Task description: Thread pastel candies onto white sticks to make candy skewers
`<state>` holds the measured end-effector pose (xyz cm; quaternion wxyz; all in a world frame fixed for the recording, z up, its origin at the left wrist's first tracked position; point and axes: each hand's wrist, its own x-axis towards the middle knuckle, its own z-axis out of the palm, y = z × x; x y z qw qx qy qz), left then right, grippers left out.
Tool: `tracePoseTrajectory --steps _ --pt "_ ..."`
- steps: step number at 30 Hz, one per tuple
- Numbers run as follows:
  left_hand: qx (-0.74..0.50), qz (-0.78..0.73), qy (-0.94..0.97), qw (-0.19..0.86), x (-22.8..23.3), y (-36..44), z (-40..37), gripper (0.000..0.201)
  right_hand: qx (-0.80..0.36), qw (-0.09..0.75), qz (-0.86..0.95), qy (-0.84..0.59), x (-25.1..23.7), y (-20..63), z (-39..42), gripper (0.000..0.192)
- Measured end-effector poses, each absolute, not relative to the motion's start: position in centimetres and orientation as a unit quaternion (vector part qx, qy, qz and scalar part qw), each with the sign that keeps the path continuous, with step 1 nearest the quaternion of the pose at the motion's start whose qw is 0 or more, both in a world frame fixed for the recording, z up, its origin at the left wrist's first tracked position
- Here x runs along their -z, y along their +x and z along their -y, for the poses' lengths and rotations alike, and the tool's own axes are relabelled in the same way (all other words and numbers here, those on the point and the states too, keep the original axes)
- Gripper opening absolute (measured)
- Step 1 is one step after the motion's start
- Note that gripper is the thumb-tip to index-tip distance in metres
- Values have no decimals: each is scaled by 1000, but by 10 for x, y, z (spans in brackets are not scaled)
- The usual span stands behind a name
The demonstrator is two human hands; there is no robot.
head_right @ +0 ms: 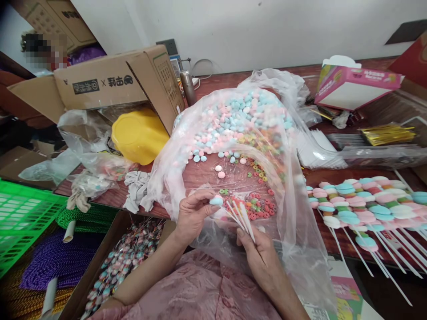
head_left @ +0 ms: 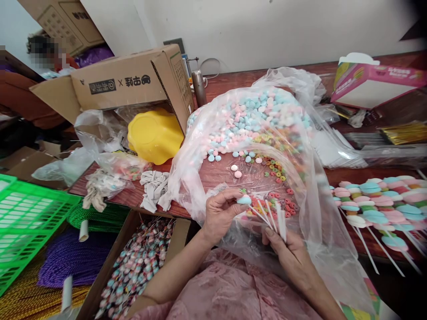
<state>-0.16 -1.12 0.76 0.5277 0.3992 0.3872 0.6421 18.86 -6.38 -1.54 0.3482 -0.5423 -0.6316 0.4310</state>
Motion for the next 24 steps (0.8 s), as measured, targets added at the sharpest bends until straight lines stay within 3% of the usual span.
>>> tracePoseTrajectory --steps 5,8,15,19,24 --pt "-632 -409 510 416 -8 -11 11 12 -359 469 591 -549 27 185 72 29" --pt "-631 -405 529 398 -7 -13 12 13 -321 493 605 -537 31 185 75 18" --pt "-604 -424 528 421 -2 -16 10 16 -294 478 628 -539 27 185 73 18" --pt "-606 -420 516 436 2 -17 7 16 -273 423 692 -517 28 188 68 17" --pt "-590 -400 509 483 1 -18 8 20 -238 393 720 -520 32 191 61 26"
